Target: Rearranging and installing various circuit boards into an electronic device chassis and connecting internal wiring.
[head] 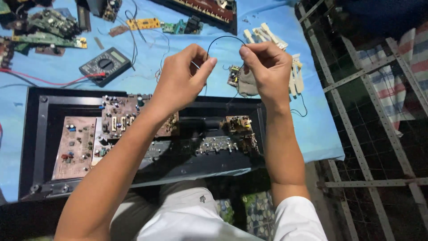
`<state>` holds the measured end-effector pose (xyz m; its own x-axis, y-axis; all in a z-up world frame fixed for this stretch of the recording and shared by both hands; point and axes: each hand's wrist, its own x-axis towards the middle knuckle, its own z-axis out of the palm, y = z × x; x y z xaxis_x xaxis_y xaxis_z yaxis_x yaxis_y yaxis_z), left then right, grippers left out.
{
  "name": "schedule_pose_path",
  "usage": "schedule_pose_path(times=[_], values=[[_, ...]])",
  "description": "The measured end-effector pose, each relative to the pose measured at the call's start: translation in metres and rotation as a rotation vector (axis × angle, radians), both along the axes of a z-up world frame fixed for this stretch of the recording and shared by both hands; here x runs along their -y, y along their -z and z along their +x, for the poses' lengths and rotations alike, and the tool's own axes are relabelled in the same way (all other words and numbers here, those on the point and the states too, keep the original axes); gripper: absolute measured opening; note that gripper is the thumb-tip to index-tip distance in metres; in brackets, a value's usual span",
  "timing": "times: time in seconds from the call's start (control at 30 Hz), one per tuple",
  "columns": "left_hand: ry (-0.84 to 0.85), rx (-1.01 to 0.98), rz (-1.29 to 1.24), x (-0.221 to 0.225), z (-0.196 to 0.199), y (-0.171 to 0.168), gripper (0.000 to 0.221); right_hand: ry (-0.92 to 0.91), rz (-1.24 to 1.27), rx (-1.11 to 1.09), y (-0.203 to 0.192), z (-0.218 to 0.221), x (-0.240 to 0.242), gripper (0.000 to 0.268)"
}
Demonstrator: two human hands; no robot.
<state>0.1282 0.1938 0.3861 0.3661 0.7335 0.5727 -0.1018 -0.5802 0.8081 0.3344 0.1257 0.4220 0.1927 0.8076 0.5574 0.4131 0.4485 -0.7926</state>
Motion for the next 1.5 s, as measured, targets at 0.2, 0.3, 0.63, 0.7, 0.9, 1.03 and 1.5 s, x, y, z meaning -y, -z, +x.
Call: schedule_pose_path(times=[0.2, 0.3, 0.63, 0.7, 0.9, 1.03, 1.5], values=[[-0.048, 0.097, 0.041, 0.014, -0.031, 0.001, 0.036, -0.016, -0.095, 0.090, 0.002, -0.004, 0.028, 0.004], [-0.167, -0.022, 0.095, 0.034, -0.070, -0.001, 0.042, -0.062, -0.160, 0.234, 0.011, -0.005, 0.047, 0.009], [-0.106, -0.598, 0.348, 0.095, -0.148, 0.058, 0.030, 0.143, -0.157, 0.467, 0.035, -0.002, 0.112, 0.013], [-0.120, -0.630, 0.299, 0.108, -0.155, 0.061, 0.023, 0.178, -0.166, 0.495, 0.041, 0.000, 0.123, 0.013], [-0.028, -0.610, 0.103, 0.135, -0.169, 0.089, 0.008, 0.361, -0.159, 0.357, 0.069, 0.025, 0.165, 0.018], [0.015, -0.652, -0.107, 0.147, -0.175, 0.101, 0.014, 0.357, -0.144, 0.331, 0.083, 0.030, 0.185, 0.019], [-0.118, -0.639, -0.126, 0.175, -0.212, 0.184, 0.007, 0.598, -0.193, 0.176, 0.115, 0.056, 0.246, 0.012]])
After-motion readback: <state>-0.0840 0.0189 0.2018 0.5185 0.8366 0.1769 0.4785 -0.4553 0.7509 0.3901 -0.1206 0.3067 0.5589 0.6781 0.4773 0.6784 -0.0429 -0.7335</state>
